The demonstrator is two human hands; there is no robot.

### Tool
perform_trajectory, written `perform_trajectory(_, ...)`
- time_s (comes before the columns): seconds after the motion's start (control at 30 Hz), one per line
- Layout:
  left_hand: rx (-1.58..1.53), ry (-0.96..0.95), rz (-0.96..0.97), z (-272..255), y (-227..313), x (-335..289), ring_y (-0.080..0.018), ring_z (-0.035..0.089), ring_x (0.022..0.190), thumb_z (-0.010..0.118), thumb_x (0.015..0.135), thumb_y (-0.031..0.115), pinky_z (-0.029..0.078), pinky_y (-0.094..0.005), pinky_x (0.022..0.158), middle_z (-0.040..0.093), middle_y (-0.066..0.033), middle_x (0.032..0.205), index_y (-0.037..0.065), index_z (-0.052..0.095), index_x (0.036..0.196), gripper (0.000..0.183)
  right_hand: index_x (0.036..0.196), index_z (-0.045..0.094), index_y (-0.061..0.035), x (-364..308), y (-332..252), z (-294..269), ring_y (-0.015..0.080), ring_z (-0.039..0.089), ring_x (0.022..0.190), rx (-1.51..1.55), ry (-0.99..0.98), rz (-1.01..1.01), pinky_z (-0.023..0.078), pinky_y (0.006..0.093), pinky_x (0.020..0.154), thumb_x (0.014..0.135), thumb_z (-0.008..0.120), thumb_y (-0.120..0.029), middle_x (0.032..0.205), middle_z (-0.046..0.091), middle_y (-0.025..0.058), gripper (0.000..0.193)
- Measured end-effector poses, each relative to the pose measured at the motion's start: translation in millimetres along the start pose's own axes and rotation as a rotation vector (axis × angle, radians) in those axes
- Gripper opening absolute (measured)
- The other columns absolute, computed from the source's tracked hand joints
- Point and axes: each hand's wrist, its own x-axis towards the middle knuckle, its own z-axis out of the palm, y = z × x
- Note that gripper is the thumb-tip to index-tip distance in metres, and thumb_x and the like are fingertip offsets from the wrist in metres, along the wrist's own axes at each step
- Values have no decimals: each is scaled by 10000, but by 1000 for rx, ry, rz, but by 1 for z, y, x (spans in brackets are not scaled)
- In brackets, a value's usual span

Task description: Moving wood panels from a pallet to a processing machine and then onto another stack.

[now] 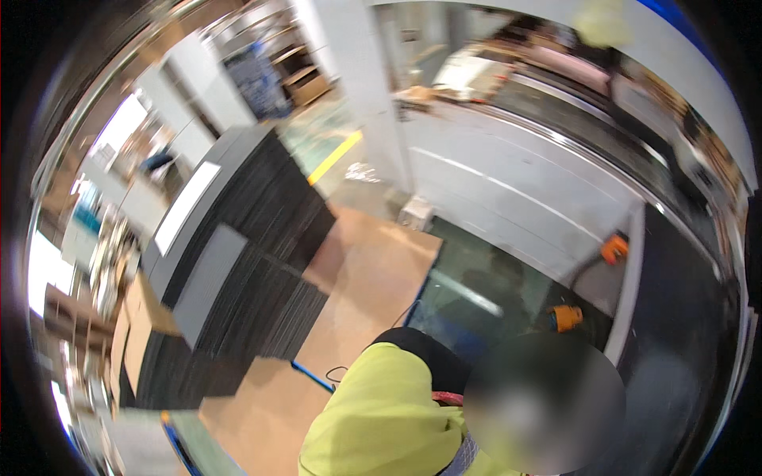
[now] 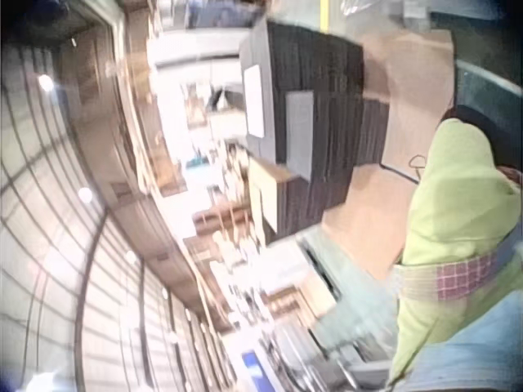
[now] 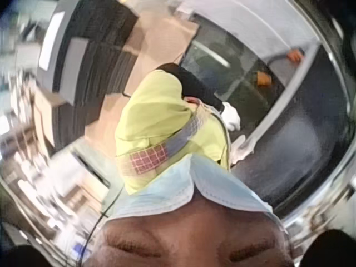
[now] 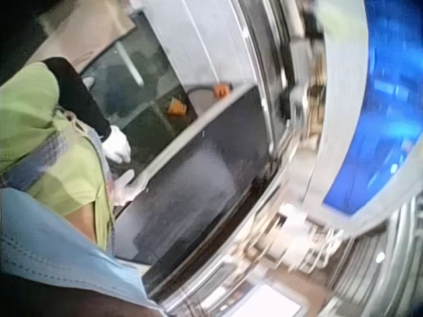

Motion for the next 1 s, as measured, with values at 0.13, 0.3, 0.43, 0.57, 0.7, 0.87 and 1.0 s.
perform_trajectory(0.13, -88, 534, -473, -35, -57, -118, -335, 588, 1024, 501, 822, 275, 481, -434, 873, 615, -156, 1091, 99, 609, 1133, 373, 1250, 548, 5, 30, -27, 72, 287, 542, 1151, 68, -435, 1, 408, 330, 1009, 890, 623, -231, 1245, 569, 192, 437)
perform_trajectory(0.3, -231, 1029, -1065, -50, -96, -306, -327, 587, 1059, 478, 864, 321, 468, -424, 922, 599, -152, 1177, 130, 590, 1206, 408, 1306, 468, 39, 33, -119, 194, 299, 513, 1195, 101, -853, -392, 405, 344, 1014, 918, 579, -215, 1279, 537, 212, 477)
perform_trajectory(0.43, -104, 1548, -1469, -16, -111, -467, -349, 572, 1068, 494, 852, 281, 458, -446, 925, 577, -172, 1190, 100, 570, 1187, 388, 1301, 444, 62, -31, -201, 314, 281, 491, 1199, 217, -1288, -456, 377, 364, 1021, 891, 554, -164, 1314, 482, 218, 481)
perform_trajectory(0.57, 375, 2066, -1921, 47, -89, -620, -361, 559, 1022, 549, 787, 191, 452, -470, 875, 594, -183, 1071, 50, 572, 1056, 304, 1238, 512, 65, -142, -283, 421, 281, 520, 1178, 248, -1710, -744, 396, 355, 1010, 862, 576, -117, 1255, 533, 210, 422)
perform_trajectory(0.7, 678, 2049, -2518, 138, -30, -732, -370, 523, 990, 572, 752, 205, 422, -469, 875, 553, -194, 996, 22, 536, 964, 282, 1230, 527, 49, -277, -353, 499, 305, 538, 1167, 319, -1953, -1007, 420, 364, 994, 866, 592, -172, 1235, 557, 226, 431)
perform_trajectory(0.87, -168, 2057, -3030, 217, 13, -790, -367, 554, 1012, 513, 809, 358, 428, -476, 892, 577, -216, 1044, 13, 498, 996, 392, 1297, 477, 26, -442, -420, 546, 329, 500, 1211, 269, -2029, -1143, 394, 376, 1019, 896, 546, -302, 1298, 512, 235, 523)
perform_trajectory(1.0, -81, 1990, -3039, 230, 6, -794, -378, 589, 944, 490, 861, 379, 454, -462, 852, 610, -232, 964, 6, 457, 1034, 413, 1346, 397, 40, -533, -450, 546, 383, 469, 1219, 197, -1881, -1350, 364, 401, 1033, 898, 493, -425, 1307, 484, 269, 653)
